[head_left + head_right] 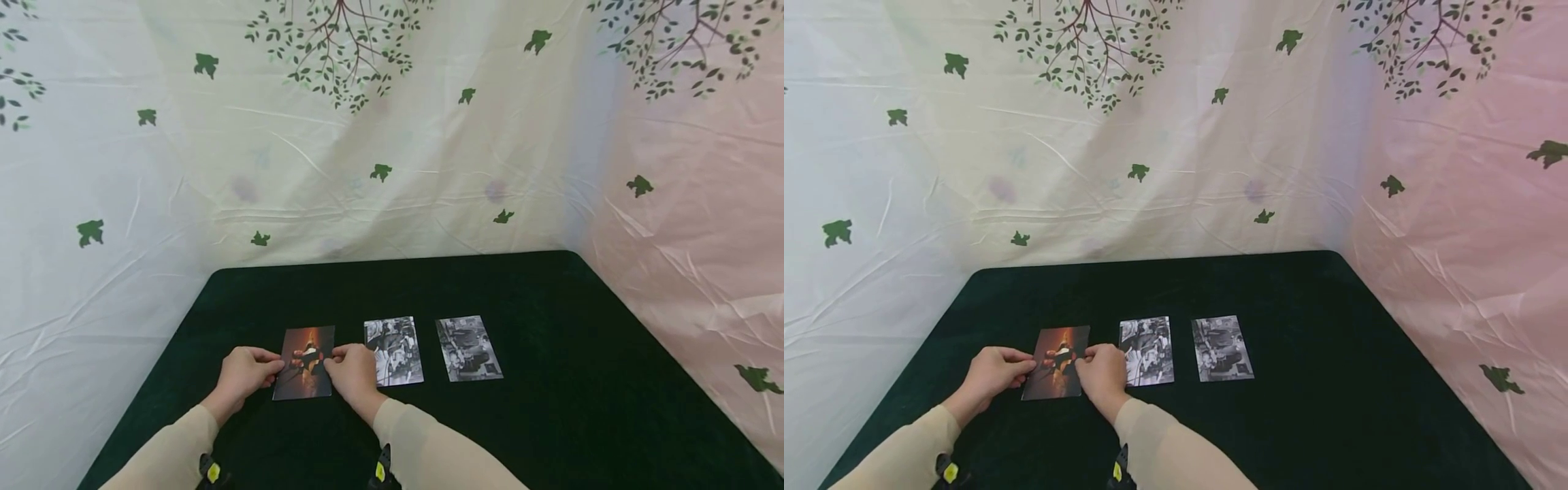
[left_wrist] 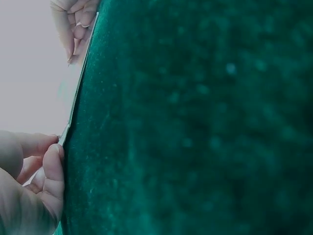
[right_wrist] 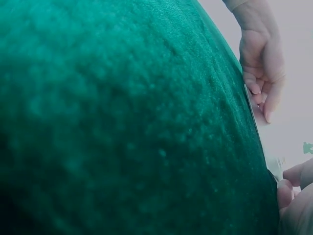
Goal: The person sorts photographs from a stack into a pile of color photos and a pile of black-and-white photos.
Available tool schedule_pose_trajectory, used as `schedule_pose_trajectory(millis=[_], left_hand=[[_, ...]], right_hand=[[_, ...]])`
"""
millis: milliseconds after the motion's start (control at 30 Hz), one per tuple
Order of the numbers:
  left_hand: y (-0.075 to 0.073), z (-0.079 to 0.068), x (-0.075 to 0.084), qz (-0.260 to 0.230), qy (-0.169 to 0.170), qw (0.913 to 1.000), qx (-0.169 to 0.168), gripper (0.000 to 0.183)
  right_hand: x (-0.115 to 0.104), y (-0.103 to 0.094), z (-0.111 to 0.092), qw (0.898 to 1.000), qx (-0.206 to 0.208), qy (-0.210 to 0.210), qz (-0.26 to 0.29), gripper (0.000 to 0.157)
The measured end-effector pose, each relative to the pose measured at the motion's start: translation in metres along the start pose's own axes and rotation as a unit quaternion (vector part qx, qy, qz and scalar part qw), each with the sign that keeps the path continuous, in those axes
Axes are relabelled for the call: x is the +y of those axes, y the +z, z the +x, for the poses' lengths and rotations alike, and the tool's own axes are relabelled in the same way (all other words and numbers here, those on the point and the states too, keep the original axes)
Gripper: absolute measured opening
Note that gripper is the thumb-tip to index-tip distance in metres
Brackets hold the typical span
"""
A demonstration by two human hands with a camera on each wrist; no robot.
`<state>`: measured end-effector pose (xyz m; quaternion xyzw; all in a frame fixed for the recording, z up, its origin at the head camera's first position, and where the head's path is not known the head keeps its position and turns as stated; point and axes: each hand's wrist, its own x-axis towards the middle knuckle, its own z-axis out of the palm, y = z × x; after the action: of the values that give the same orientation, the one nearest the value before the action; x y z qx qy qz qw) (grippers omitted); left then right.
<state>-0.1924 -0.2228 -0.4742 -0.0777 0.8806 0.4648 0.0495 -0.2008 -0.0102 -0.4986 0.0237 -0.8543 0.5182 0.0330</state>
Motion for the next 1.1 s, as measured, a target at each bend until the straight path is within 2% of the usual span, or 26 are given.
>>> schedule_pose_trajectory(millis=[733,933,1100], left_hand=[[0.0001,0.0032,-0.0039,0.021,-0.001,0.9998,0.0,0.018],[0.0023,0.003,-0.0044,0.025,0.001,0.9996,0.014,0.015],[0.0044,0.0058,-0.002,0.043,0.008,0.9988,0.021,0.012]], right_hand=[[-0.0011,0.0037,-0.0008,0.999,0.018,-0.026,-0.034,0.016],[0.0001,0.0066,-0.0022,0.996,0.041,-0.051,-0.055,0.012],[0.0002,0.0076,-0.0023,0.993,0.062,-0.057,-0.077,0.009]])
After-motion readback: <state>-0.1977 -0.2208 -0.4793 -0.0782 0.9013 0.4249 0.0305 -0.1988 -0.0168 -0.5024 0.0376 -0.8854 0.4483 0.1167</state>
